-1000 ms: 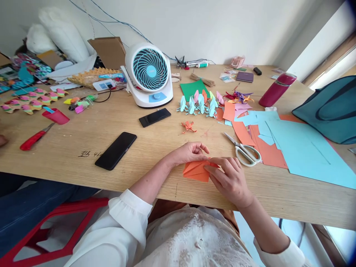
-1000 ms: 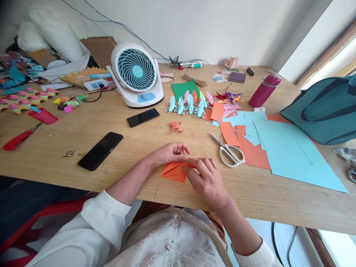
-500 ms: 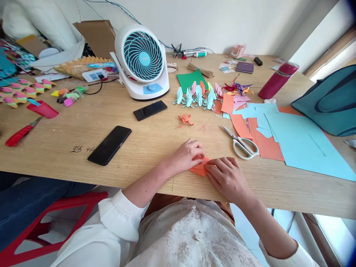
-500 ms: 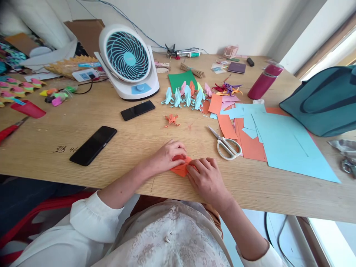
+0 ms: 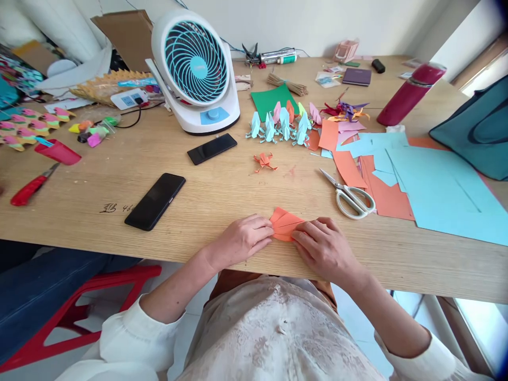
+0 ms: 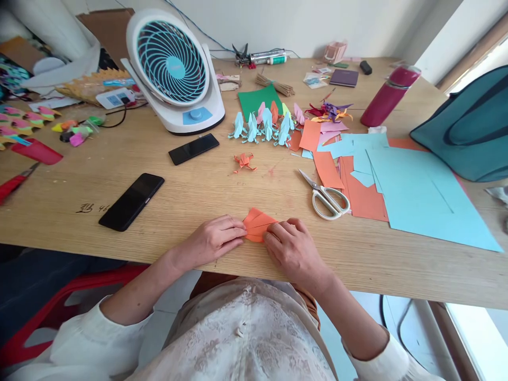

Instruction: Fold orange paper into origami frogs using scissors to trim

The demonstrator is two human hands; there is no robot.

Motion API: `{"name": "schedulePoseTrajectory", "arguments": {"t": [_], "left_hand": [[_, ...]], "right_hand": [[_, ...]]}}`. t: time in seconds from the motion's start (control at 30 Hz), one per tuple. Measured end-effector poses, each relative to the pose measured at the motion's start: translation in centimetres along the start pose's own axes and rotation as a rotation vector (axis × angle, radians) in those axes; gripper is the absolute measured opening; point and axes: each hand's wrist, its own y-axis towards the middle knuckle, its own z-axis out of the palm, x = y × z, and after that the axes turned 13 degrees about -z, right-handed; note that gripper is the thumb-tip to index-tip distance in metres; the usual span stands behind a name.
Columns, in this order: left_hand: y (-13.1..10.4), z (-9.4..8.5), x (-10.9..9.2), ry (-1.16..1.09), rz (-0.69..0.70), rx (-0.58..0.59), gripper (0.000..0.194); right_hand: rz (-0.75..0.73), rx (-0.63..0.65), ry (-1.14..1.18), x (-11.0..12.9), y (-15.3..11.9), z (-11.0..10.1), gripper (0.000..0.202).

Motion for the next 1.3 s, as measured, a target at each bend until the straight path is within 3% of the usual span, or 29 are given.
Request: {"name": "schedulePoseTrajectory", "arguments": {"t": [0.23, 0.7, 1.3], "left_hand": [[0.7, -0.2, -0.2, -0.041, -0.042, 0.058, 0.009], [0.8, 0.6, 0.0, -0.066, -0.116, -0.036, 0.013], [0.5, 0.0, -0.4, -0.006, -0.209, 0.076, 0.021]], "right_hand": [[0.079, 0.009, 0.015, 0.3, 0.7, -0.1, 0.017], [0.184, 0.041, 0.174, -0.2, 1.3, -0.4, 0.014], [0.367, 0.070, 0.344, -0.7, 2.0, -0.1, 0.018]]}}
